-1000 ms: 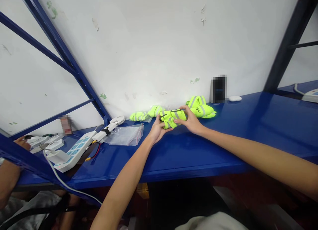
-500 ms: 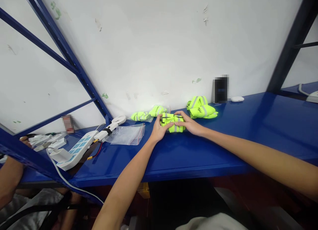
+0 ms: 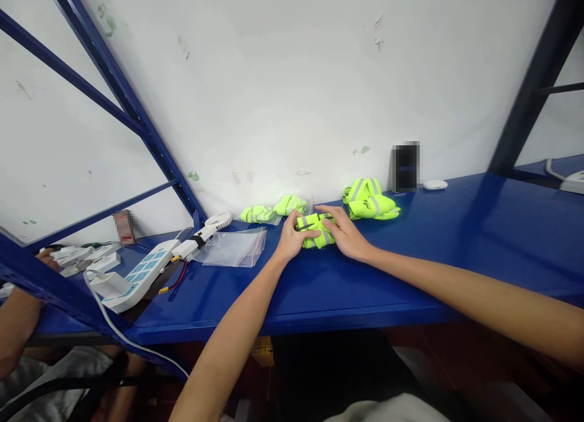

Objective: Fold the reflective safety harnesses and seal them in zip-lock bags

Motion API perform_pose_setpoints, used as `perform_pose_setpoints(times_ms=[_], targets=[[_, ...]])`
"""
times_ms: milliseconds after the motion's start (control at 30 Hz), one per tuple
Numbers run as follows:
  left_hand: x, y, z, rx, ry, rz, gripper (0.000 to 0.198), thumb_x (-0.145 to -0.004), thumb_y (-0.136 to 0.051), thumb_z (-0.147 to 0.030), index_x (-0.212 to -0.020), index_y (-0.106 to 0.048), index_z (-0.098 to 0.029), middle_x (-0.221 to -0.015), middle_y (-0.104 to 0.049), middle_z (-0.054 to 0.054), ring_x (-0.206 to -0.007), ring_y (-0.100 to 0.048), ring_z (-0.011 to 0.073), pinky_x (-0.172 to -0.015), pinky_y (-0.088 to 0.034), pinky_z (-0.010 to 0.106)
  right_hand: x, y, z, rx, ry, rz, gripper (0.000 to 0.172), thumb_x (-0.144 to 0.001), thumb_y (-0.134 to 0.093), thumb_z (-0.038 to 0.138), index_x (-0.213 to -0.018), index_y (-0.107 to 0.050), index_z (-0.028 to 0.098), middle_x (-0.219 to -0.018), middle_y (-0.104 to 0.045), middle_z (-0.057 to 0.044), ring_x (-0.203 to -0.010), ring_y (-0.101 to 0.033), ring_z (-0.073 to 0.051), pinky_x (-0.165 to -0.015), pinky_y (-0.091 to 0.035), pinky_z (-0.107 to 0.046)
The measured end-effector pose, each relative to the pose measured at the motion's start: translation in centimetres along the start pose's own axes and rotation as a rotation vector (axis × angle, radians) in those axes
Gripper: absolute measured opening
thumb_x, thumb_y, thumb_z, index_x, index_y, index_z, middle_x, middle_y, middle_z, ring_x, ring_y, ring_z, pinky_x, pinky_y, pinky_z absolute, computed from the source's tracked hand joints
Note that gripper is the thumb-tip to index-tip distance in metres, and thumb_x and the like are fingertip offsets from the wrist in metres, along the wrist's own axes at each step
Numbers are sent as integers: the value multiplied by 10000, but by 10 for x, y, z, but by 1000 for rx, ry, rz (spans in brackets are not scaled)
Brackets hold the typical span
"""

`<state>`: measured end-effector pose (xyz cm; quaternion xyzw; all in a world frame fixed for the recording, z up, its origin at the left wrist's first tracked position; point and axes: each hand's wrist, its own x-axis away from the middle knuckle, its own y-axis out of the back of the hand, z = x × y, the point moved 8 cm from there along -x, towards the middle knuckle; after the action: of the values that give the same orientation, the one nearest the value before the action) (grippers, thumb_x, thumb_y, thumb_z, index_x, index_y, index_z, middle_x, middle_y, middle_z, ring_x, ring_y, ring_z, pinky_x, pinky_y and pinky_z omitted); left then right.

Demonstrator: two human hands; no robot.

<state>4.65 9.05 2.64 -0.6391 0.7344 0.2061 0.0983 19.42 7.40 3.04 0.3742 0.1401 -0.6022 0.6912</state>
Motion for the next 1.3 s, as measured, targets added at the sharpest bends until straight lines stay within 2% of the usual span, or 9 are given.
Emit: perform_pose_setpoints(times_ms=[100,200,300,400,567,833,1100,1233,1300], targets=[[0,0,3,50,38,23,461,-590,-809,-279,-769,-392,-204,-686,-497,-66,-627,-478,104,-577,-362,221,2,1,7,34,55,-25,355,-969,-410,432,-1191,-643,282,-1280,-457,-91,-1295,-421,-258,-1110,-328,-436],[1,0,6,81,73,44,463,-591,-806,-286,-766,-385,-206,-676,-483,-69,-624,-475,106,-578,-358,223,3,-1,10,11,72,45,341,-969,-418,446,-1108,-695,306,-1272,-458,-75,-1264,-456,-261,-1094,-354,-451],[2,3,8,66,88,47,451,-602,-801,-304,-776,-397,-207,-698,-489,-63,-658,-482,116,-603,-358,230,2,-3,10,15,75,158,333,-939,-489,470,-1180,-670,328,-1295,-441,-71,-1292,-434,-271,-1108,-346,-456],[3,6,11,-3,104,49,438,-612,-796,-325,-779,-410,-204,-700,-475,-63,-673,-469,116,-622,-343,232,2,-5,9,52,82,262,408,-879,-582,507,-1250,-634,347,-1295,-431,-74,-1295,-426,-294,-1115,-345,-479],[4,3,12,-72,119,126,421,-643,-780,-343,-788,-411,-200,-689,-461,-65,-662,-454,114,-625,-323,233,4,-8,6,23,32,382,418,-899,-541,510,-1277,-629,352,-1286,-409,-95,-1220,-469,-306,-981,-486,-483],[4,2,8,-103,58,151,446,-630,-800,-339,-799,-412,-198,-706,-453,-62,-665,-443,112,-629,-328,231,1,-8,3,-77,-18,422,301,-856,-627,453,-1114,-729,335,-1309,-402,-71,-1145,-516,-275,-918,-516,-458],[12,-3,4,-244,-25,134,429,-639,-818,-378,-861,-498,-197,-754,-510,-38,-691,-459,133,-676,-363,252,-4,-2,-2,11,-56,465,365,-813,-660,475,-1132,-727,311,-1221,-452,-68,-907,-569,-202,-884,-496,-432],[7,3,-17,-479,-188,112,376,-658,-803,-411,-925,-623,-217,-928,-622,47,-901,-514,232,-872,-389,343,-8,3,-7,51,-107,399,345,-798,-670,446,-1091,-747,280,-1192,-460,-71,-905,-568,-207,-884,-477,-420],[2,20,-36,-633,-286,34,277,-734,-732,-442,-895,-662,-227,-998,-645,85,-1021,-494,281,-981,-339,397,-9,5,-12,58,-155,373,334,-800,-660,431,-1074,-754,264,-1165,-470,-71,-901,-569,-211,-888,-471,-418]])
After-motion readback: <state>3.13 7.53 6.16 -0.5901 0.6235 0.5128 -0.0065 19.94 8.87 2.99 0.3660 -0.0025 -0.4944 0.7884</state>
